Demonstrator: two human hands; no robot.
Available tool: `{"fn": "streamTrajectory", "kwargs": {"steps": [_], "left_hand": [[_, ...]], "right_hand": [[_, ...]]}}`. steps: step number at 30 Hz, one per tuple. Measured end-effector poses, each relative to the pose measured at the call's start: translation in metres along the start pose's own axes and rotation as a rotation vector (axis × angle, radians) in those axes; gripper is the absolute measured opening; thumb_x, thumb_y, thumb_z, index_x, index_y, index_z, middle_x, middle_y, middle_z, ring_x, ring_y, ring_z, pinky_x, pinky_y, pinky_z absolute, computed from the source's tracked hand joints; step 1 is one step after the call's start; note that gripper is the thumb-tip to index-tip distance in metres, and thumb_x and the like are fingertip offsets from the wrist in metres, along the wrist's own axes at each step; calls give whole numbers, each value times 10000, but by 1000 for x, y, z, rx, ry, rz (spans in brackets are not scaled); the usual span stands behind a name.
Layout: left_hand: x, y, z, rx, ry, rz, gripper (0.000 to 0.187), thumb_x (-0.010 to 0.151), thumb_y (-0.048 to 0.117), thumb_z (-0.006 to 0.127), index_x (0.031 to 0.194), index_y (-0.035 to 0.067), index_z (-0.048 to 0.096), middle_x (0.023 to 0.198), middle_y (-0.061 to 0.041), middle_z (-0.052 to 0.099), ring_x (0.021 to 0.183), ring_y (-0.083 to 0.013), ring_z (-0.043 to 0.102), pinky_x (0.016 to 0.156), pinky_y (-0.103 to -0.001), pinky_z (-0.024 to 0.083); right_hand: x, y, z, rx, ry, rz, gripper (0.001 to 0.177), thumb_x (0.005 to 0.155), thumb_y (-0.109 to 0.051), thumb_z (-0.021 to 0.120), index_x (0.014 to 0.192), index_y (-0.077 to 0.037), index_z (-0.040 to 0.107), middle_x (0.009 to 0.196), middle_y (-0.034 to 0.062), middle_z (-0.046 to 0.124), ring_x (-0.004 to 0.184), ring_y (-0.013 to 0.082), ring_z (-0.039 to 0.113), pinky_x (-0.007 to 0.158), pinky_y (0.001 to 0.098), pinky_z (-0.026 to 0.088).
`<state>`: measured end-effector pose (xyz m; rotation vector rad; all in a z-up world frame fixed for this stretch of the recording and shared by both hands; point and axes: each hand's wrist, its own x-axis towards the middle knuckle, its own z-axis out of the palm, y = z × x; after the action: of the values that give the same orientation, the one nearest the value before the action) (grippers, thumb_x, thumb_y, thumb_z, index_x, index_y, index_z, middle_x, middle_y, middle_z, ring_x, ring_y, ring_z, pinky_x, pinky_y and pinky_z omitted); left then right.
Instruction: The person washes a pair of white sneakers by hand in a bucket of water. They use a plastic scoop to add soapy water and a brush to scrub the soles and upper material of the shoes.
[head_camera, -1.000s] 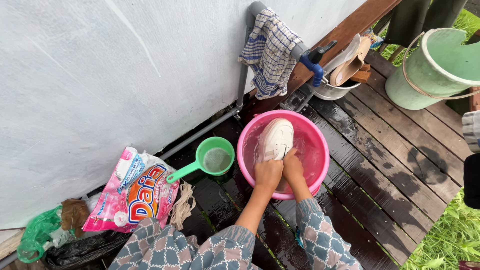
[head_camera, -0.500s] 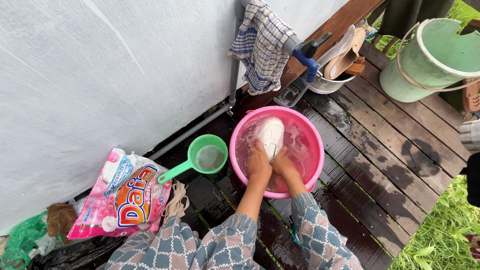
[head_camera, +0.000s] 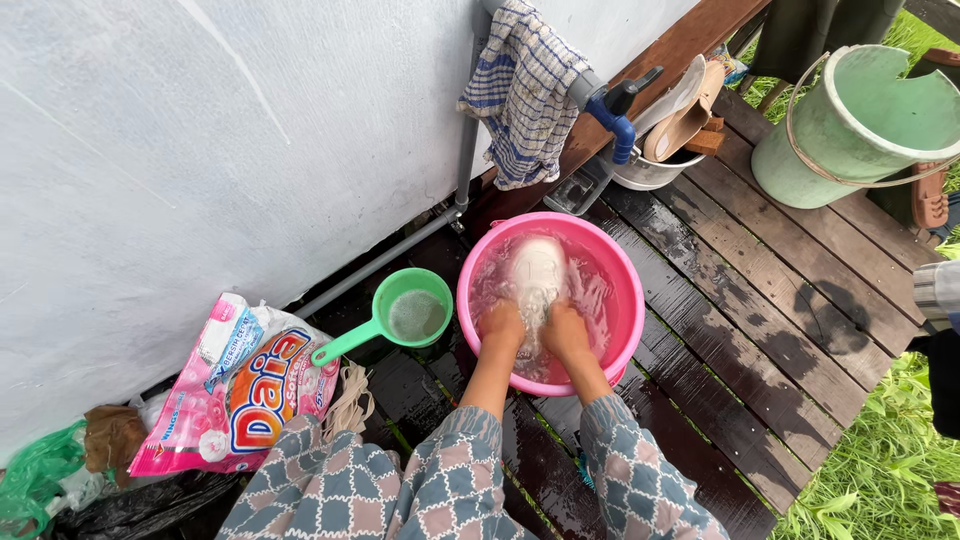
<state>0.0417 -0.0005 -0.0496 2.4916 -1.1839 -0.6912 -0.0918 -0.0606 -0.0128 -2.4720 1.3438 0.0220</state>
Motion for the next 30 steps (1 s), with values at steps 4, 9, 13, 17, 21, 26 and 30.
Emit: {"fn": "streamTrajectory", "kwargs": {"steps": [4, 9, 13, 17, 21, 26, 30], "left_hand": [[-35, 21, -49, -89, 93, 95, 205, 870, 117, 625, 971, -13, 747, 949, -263, 730, 941, -417, 736, 822, -488, 601], [-81, 79, -144, -357, 326, 328, 304, 872, 35, 600, 1167, -38, 582, 813, -304, 694, 789, -508, 687, 729, -600, 548], [-108, 100, -193, -359, 347, 397, 512, 824, -4, 587, 1318, -68, 467, 800, -309, 683, 799, -503, 686, 738, -593, 543], [-126, 102, -225, -439, 494, 576, 509, 766, -38, 606, 1266, -13, 515, 942, -289, 702, 878, -501, 680, 758, -581, 537], [-132, 96, -241, -473, 595, 686, 593, 716, -39, 643, 1290, -30, 492, 988, -308, 680, 900, -519, 661, 747, -575, 535], [-124, 86, -226, -562, 575, 605, 469, 800, -14, 626, 1252, -16, 500, 992, -293, 689, 933, -517, 665, 759, -578, 528], [-101, 69, -183, -479, 256, 185, 562, 865, 44, 608, 1395, -19, 431, 870, -312, 694, 855, -503, 683, 771, -599, 518]], "right_hand": [[-43, -25, -71, 234, 238, 28, 540, 789, 45, 591, 1316, 53, 475, 851, 308, 694, 797, 473, 714, 783, 564, 563], [-81, -57, -162, 336, 558, -65, 536, 891, 33, 561, 1404, -3, 412, 877, 308, 688, 787, 484, 687, 689, 568, 518], [-102, -66, -190, 533, 706, -152, 530, 909, 78, 548, 1400, 3, 364, 926, 265, 712, 836, 432, 722, 694, 470, 545], [-109, -71, -202, 530, 768, -203, 568, 913, 75, 596, 1398, 11, 307, 941, 246, 713, 812, 396, 735, 694, 412, 547], [-107, -77, -209, 548, 815, -296, 568, 952, 99, 579, 1420, -9, 278, 1029, 240, 714, 901, 398, 741, 737, 386, 553], [-102, -81, -211, 479, 751, -293, 617, 847, 119, 561, 1403, -9, 326, 1022, 230, 731, 835, 409, 725, 686, 444, 547], [-86, -73, -186, 304, 689, -290, 566, 852, 42, 578, 1394, -75, 459, 902, 261, 691, 785, 454, 696, 681, 529, 532]]}}
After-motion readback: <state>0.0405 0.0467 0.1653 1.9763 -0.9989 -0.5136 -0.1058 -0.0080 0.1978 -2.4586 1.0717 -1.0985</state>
